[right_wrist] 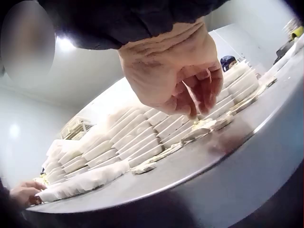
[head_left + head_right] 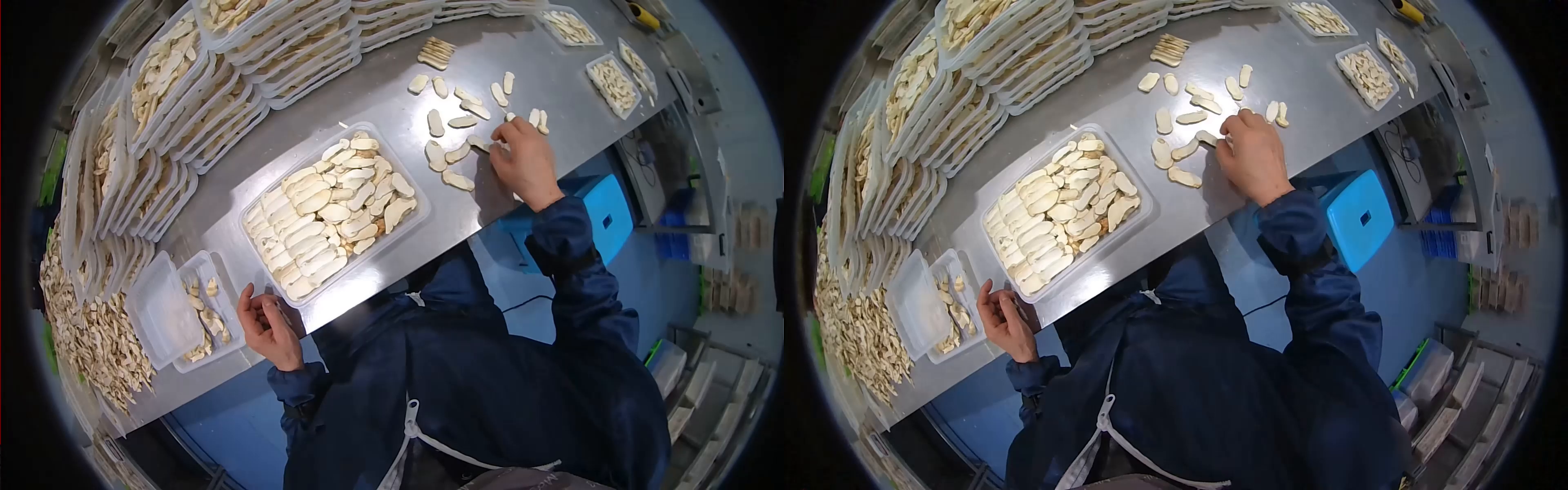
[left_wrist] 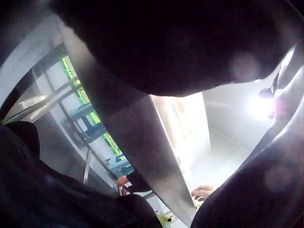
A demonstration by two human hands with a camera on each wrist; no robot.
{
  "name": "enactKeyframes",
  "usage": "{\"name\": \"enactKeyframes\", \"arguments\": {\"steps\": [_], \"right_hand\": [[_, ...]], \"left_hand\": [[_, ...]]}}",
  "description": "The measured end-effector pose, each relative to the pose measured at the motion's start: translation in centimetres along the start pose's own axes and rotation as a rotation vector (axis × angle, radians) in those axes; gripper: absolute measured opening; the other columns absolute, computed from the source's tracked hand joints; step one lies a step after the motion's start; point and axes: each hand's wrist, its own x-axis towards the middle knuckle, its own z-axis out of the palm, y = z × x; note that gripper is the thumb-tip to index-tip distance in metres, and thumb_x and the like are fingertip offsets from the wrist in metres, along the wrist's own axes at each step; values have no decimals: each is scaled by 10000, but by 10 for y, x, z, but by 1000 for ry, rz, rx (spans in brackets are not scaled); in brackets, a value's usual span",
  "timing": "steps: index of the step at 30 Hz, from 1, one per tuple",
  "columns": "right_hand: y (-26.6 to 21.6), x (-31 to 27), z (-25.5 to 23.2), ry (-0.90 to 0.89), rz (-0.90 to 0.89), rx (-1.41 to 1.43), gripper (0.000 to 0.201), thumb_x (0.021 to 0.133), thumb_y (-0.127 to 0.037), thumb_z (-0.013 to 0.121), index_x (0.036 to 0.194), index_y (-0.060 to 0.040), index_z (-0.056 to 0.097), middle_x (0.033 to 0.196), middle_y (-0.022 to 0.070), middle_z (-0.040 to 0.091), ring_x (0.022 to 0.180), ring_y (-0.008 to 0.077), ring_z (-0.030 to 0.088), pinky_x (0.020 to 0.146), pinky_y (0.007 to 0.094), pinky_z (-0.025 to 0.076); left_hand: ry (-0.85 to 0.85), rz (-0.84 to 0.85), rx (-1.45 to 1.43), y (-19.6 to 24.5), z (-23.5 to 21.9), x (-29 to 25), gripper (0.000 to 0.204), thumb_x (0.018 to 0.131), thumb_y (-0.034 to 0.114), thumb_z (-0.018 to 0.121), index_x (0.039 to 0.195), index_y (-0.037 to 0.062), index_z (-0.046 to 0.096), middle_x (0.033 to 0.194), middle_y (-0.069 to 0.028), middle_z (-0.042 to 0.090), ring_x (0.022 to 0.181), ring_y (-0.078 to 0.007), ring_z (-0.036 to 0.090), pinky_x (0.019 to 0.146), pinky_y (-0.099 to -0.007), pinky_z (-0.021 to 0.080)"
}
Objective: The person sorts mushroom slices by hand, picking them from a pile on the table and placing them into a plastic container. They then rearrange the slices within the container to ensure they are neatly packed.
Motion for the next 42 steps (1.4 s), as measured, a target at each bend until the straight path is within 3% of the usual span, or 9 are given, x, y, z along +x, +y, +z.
{"name": "enactKeyframes", "arguments": {"steps": [10, 13, 16, 20, 29, 33, 36, 42], "right_hand": [[-2, 1, 1, -94, 25, -41, 178, 758, -132, 652, 877, 0, 647, 874, 151, 596, 867, 334, 585, 759, 441, 470], [9, 8, -5, -29, 69, 6, 194, 755, -137, 658, 892, 0, 647, 873, 157, 597, 874, 339, 587, 759, 443, 471], [25, 28, 0, 58, -5, -61, 215, 777, -147, 635, 930, 4, 626, 850, 164, 593, 825, 343, 591, 730, 427, 472], [25, 51, 11, -140, 8, -140, 201, 781, -174, 623, 873, 4, 622, 873, 170, 626, 855, 357, 601, 755, 462, 473], [30, 55, 22, -114, -89, -233, 168, 777, -165, 616, 829, -5, 601, 844, 162, 622, 852, 361, 603, 746, 473, 466], [-5, 52, 10, -32, -175, -123, 127, 759, -115, 636, 828, -20, 589, 824, 133, 609, 817, 333, 597, 724, 444, 440], [-76, 43, 1, 16, -360, 42, 129, 739, -85, 641, 831, -32, 568, 818, 118, 594, 806, 311, 583, 722, 427, 426], [-162, 26, 35, -133, -634, 217, 141, 716, -62, 626, 828, -26, 547, 810, 116, 566, 823, 288, 570, 764, 401, 420]], "left_hand": [[15, -15, -38, -4, 0, -1, 311, 969, 50, 523, 1276, -3, 516, 837, -7, 579, 605, -15, 423, 537, -158, 333], [-1, -2, -28, -4, 0, -1, 304, 980, 44, 503, 1281, 3, 505, 844, -9, 565, 625, -17, 422, 540, -155, 329], [-8, 7, -16, -4, -1, 0, 302, 979, 45, 504, 1278, 2, 506, 847, -9, 566, 625, -16, 421, 539, -157, 325], [1, -9, -21, -3, -1, 0, 306, 978, 46, 508, 1281, 2, 506, 849, -6, 568, 615, -14, 416, 543, -157, 329], [1, 7, 8, -4, -1, -1, 315, 973, 50, 518, 1284, -2, 512, 870, -8, 582, 637, -14, 446, 569, -155, 351], [34, -37, -16, -4, -2, -1, 314, 947, 37, 549, 1256, -17, 541, 867, -26, 601, 663, -27, 477, 577, -172, 383], [23, -16, 1, -3, -2, 0, 306, 951, 46, 548, 1249, -20, 549, 849, -21, 595, 673, -36, 489, 587, -176, 393], [13, 22, 24, -3, -2, 0, 309, 958, 42, 532, 1263, -8, 536, 863, -11, 606, 652, -14, 448, 584, -158, 361]]}}
